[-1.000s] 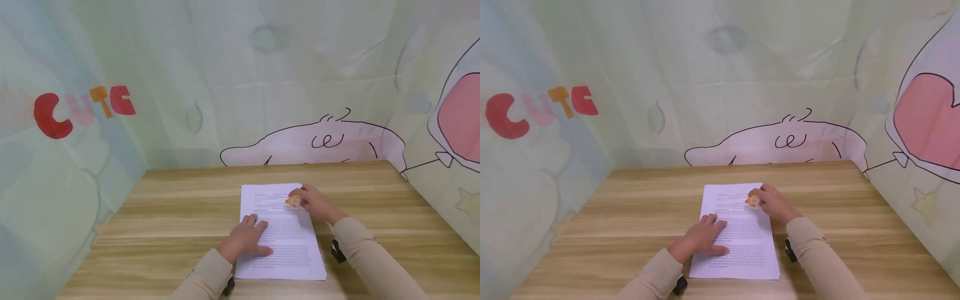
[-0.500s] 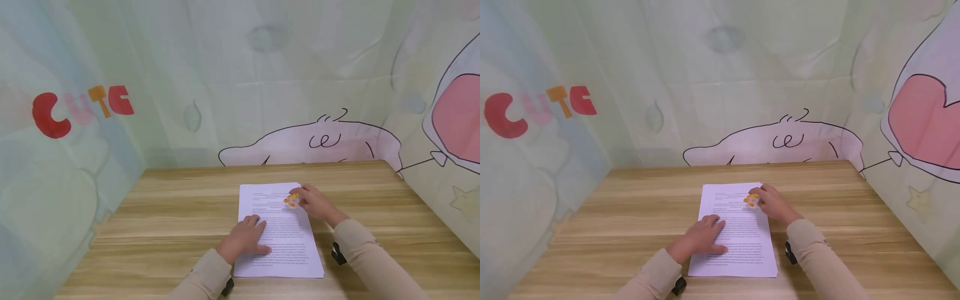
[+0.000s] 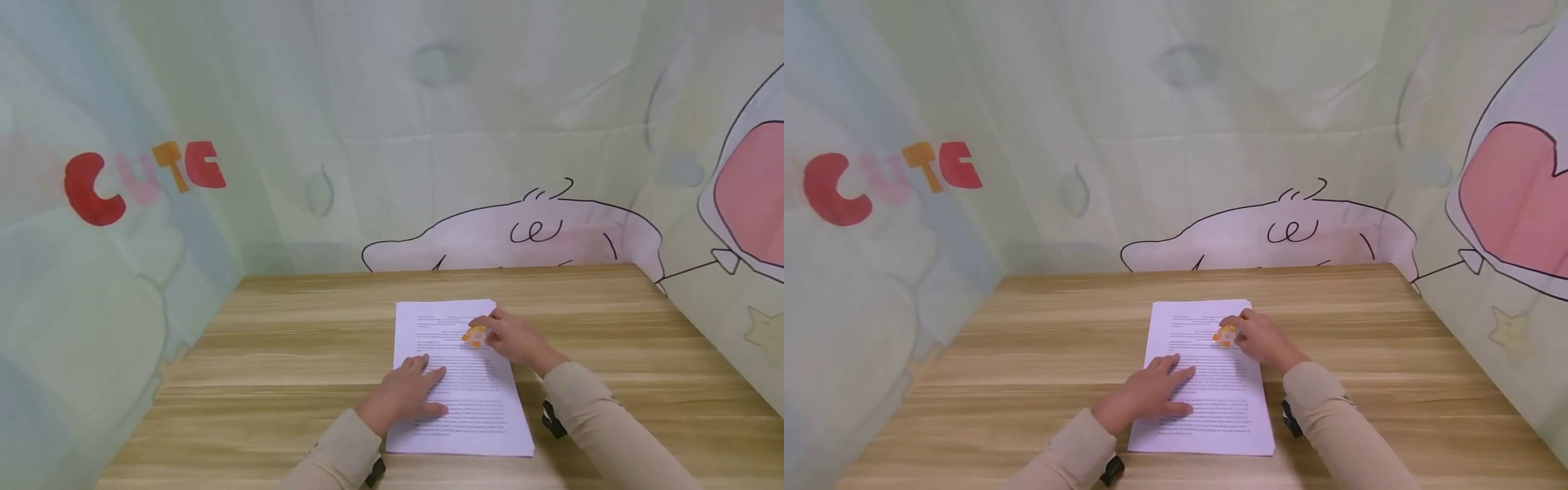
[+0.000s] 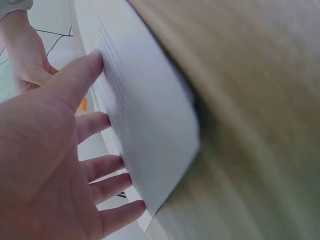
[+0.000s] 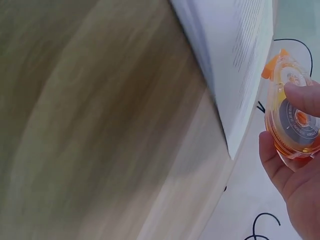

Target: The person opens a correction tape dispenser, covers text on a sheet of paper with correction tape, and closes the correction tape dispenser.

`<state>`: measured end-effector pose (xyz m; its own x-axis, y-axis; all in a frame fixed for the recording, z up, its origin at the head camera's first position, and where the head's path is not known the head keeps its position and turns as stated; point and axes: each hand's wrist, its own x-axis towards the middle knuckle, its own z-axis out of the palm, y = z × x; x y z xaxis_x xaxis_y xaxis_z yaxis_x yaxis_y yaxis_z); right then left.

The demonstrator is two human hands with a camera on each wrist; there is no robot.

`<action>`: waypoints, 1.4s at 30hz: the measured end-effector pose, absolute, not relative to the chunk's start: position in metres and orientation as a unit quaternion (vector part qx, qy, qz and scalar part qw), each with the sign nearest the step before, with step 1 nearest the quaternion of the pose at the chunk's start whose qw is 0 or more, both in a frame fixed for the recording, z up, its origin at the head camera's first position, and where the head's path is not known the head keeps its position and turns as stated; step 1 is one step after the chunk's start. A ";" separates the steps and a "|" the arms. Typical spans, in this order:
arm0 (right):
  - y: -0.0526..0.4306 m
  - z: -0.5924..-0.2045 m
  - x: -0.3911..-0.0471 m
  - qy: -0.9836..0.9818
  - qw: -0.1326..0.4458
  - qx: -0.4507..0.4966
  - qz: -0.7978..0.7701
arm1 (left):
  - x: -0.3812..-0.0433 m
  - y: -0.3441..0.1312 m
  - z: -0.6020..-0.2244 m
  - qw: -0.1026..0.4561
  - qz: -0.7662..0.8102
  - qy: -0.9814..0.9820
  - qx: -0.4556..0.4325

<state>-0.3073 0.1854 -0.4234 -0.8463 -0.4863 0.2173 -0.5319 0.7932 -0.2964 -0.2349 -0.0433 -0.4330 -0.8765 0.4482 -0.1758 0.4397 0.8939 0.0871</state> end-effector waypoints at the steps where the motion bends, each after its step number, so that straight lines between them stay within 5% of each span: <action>1: 0.184 -0.423 -0.307 -0.944 0.064 0.273 0.173 | -0.234 -0.044 -0.432 0.098 0.022 0.969 0.227; 14: 0.154 -0.422 -0.310 -0.936 0.053 0.310 0.158 | -0.226 -0.043 -0.425 0.103 0.007 0.968 0.227; 33: 0.114 -0.427 -0.317 -0.897 0.144 0.405 0.101 | -0.229 -0.043 -0.430 0.080 0.002 0.968 0.237; 42: 0.104 -0.428 -0.319 -0.900 0.135 0.405 0.088 | -0.226 -0.043 -0.427 0.065 -0.010 0.968 0.244</action>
<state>-0.3188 0.1040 -0.4281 -0.6358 -0.7052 0.3137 -0.7525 0.6569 -0.0483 -0.2260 -0.0429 -0.4271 -0.8725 0.4708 -0.1308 0.4732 0.8808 0.0134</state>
